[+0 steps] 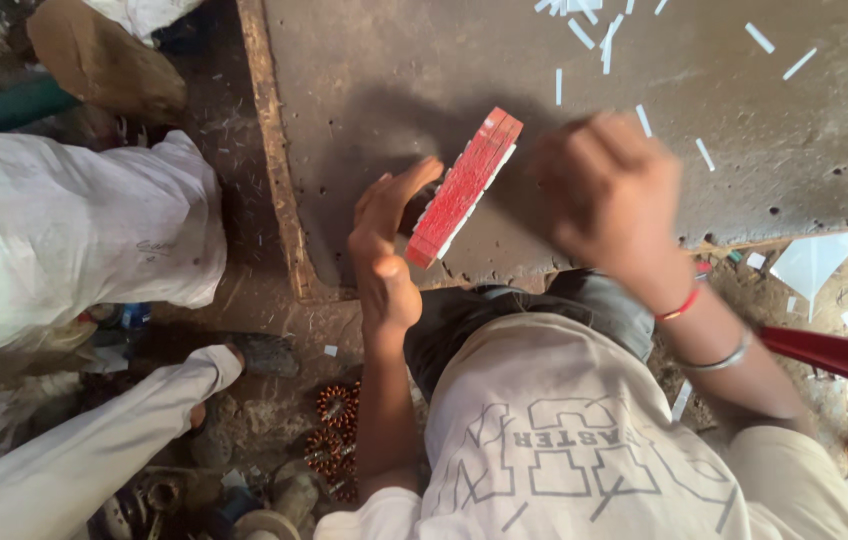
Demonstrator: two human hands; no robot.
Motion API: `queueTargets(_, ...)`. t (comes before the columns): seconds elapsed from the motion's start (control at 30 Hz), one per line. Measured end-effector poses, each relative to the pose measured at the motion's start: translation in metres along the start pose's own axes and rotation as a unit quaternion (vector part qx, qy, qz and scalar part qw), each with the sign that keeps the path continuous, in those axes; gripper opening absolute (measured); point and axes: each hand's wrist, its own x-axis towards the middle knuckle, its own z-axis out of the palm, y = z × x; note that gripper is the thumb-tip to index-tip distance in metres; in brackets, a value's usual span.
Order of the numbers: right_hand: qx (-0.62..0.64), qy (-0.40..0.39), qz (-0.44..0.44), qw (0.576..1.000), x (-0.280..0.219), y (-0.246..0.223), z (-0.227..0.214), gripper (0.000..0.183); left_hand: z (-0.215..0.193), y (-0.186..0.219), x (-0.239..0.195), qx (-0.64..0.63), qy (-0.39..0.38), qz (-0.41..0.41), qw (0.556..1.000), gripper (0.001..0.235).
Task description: The person inserts small rectangular pieces of white paper into the slots of an electromechanical stator by hand.
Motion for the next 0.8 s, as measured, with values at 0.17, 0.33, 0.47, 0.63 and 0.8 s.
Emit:
queueTargets(0.17, -0.178, -0.037, -0.021, 0.983, 0.046, 0.054, -0.019, 0.027, 0.004, -0.003, -0.009, -0.029, 0.084, 0.021, 0.996, 0.096)
queueTargets(0.33, -0.187, -0.088, -0.034, 0.978, 0.032, 0.056, -0.022, 0.023, 0.003, 0.002, -0.012, 0.024, 0.115, 0.054, 0.992, 0.085)
queueTargets(0.47, -0.116, -0.114, -0.056, 0.985, -0.017, 0.028, -0.029, 0.031, 0.006, -0.001, -0.016, 0.018, 0.155, 0.069, 0.985, 0.066)
queueTargets(0.63, -0.059, -0.102, -0.071, 0.990, -0.058, 0.005, -0.032, 0.031, 0.015, -0.009, -0.029, 0.011, 0.250, 0.141, 0.958, 0.036)
queueTargets(0.8, 0.023, 0.002, -0.099, 0.995, -0.072, -0.004, -0.023, 0.018, 0.037, 0.029, -0.060, 0.099, 0.238, 0.163, 0.952, 0.014)
